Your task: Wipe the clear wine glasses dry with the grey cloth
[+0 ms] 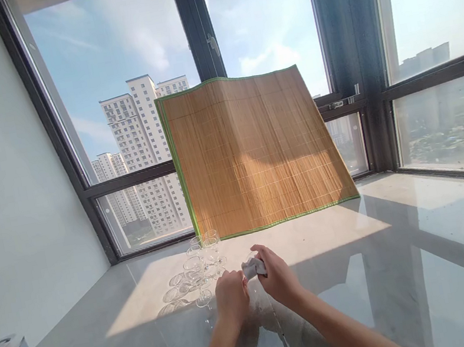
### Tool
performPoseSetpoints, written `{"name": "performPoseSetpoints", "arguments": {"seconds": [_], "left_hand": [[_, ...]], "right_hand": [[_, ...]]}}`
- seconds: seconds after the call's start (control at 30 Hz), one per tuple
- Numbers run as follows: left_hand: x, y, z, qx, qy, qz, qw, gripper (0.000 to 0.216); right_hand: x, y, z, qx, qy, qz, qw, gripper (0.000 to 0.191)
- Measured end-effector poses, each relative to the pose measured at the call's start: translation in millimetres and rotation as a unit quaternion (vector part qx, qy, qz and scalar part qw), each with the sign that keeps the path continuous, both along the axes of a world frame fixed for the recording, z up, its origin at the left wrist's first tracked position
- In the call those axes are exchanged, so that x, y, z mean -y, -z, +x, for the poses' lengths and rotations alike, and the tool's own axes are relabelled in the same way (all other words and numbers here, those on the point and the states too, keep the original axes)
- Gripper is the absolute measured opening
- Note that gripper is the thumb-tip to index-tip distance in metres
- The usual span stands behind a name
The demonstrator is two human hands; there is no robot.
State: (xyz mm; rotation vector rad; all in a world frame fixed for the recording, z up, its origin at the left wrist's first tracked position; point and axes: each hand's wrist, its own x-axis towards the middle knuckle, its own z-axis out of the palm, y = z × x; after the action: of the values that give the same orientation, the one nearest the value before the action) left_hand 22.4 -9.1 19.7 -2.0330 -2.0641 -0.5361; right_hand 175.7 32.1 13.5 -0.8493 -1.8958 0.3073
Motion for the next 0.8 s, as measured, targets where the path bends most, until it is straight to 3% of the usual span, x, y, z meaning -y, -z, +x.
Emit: {"name": "performPoseSetpoints", "arguments": {"seconds": [0.13, 0.33, 0.53, 0.8], "left_hand": [[3.1, -6.2, 1.0, -0.054, 0.097, 0.023, 0.994, 0.020], [1.7, -11.6, -13.1, -0.039, 0.105, 0.047, 0.993, 0.018], [0.9, -7.4, -19.3, -0.010, 0.098, 0.056, 0.994, 0.021], [0.0, -10.6, -20.0, -0.009, 0.058, 0.017, 0.998, 0.021]], "right_hand": [[-6.6, -6.1, 11.6, 0.024, 0.025, -0.002, 0.999, 0.056], [-33.9, -1.6, 39.8, -0.018, 0.090, -0.078, 0.993, 0.051], [-41.3, 6.2, 39.9, -0.092, -0.002, -0.207, 0.974, 0.045], [-34.2, 0.7, 37.3, -0.122, -0.066, -0.276, 0.951, 0.047]]}}
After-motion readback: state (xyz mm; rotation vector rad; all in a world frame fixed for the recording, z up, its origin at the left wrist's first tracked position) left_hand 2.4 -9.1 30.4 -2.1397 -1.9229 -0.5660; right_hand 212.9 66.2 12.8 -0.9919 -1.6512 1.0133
